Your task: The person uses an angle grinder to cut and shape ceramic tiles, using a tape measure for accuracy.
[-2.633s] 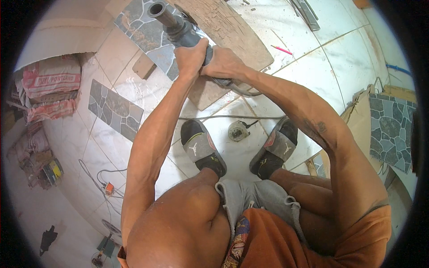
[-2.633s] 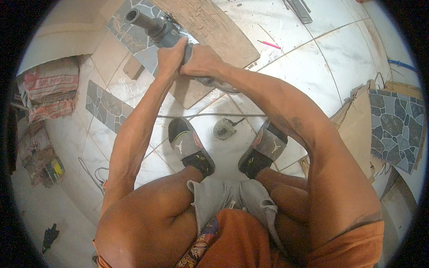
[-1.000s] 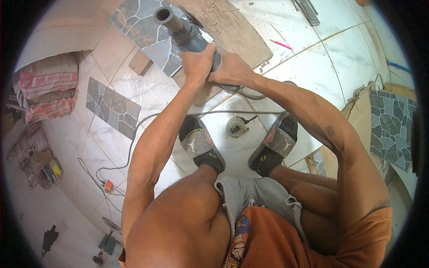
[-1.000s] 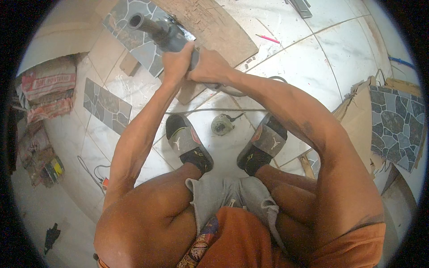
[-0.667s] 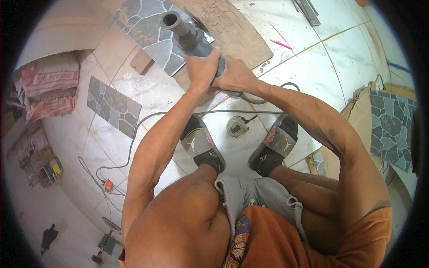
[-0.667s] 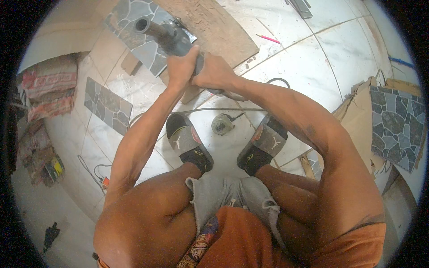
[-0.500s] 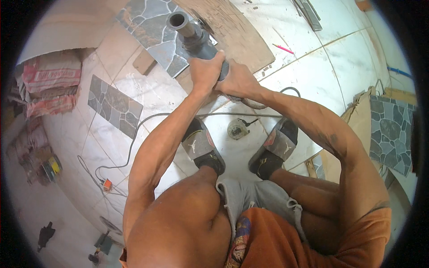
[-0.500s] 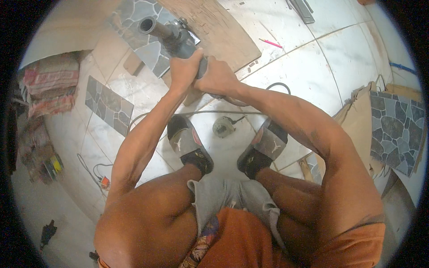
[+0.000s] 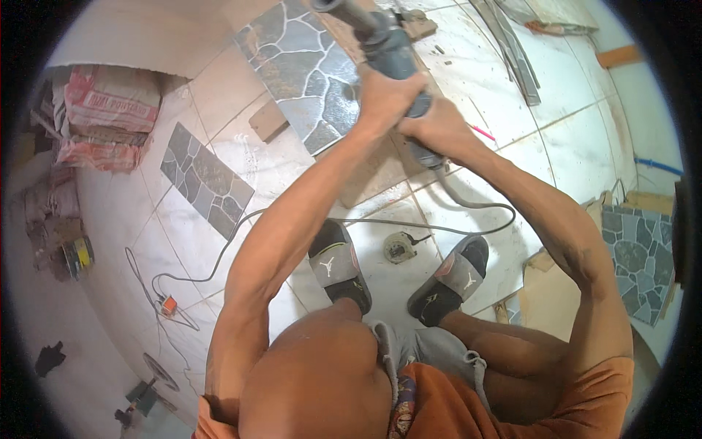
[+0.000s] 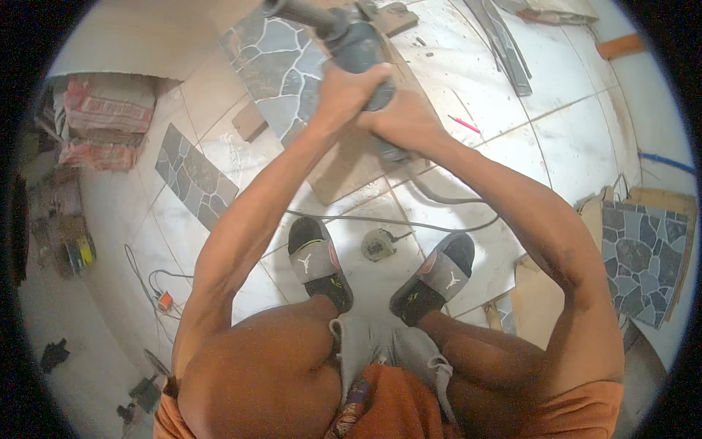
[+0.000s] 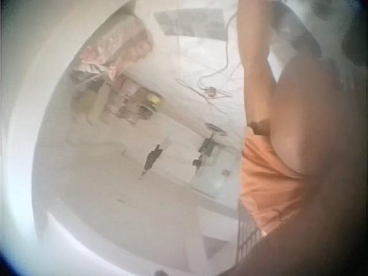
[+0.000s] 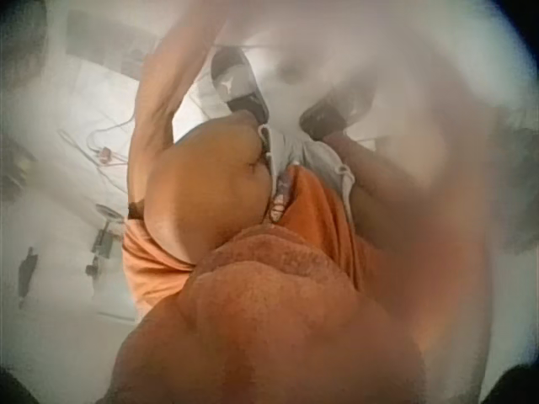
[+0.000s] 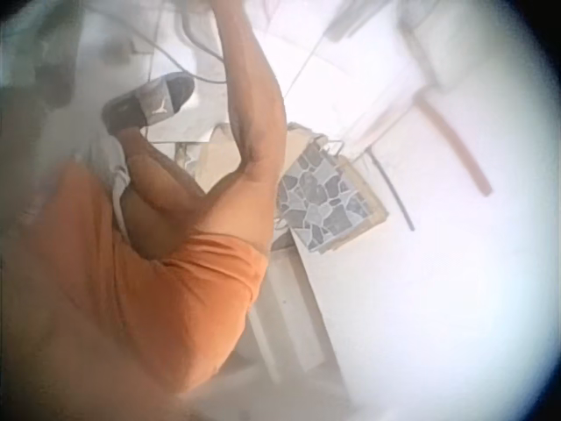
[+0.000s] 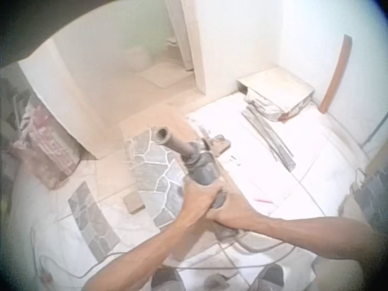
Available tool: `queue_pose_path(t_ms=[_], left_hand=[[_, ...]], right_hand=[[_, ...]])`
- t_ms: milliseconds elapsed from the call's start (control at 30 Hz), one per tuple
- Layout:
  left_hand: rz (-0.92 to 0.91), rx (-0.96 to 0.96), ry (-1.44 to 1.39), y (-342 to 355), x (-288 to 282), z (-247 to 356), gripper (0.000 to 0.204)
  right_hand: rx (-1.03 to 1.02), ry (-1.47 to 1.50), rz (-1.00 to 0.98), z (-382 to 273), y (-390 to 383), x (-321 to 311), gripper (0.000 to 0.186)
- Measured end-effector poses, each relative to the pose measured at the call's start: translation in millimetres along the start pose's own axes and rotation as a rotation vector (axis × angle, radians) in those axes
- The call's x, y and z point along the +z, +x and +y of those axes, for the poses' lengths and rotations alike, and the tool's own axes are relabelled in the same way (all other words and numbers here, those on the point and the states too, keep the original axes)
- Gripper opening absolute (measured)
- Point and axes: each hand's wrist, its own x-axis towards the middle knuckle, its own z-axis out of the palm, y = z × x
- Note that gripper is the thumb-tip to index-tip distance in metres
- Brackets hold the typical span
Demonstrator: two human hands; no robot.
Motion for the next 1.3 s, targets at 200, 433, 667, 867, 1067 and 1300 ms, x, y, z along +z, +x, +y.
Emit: queue_pose_path(t_ms=[200,433,667,867,1067,1300], left_hand=[[-0.128,-0.157,-0.033,5,46,7,0.082],[-0.228,-0.192,-0.063,10,70,2,0.064],[-0.422,0.116,0.115,-20,40,-45,0.041],[0.234,-0.04,0.26,-53,-108,-70,0.025],[0.151,-0.372,0.183,-37,-152,-133,0.032],[0.08,-0.497,0.2,-34,-150,-130,0.032]], right_hand=[[0.021,-0.289,0.306,23,-9,-31,0.052],[0.149,-0.328,0.323,35,-14,-45,0.058],[0.156,-0.494,0.382,64,6,-75,0.066],[0.19,-0.664,0.521,110,16,-122,0.06],[0.227,-0.649,0.422,142,29,-127,0.055],[0.208,-0.711,0.571,157,34,-120,0.054]])
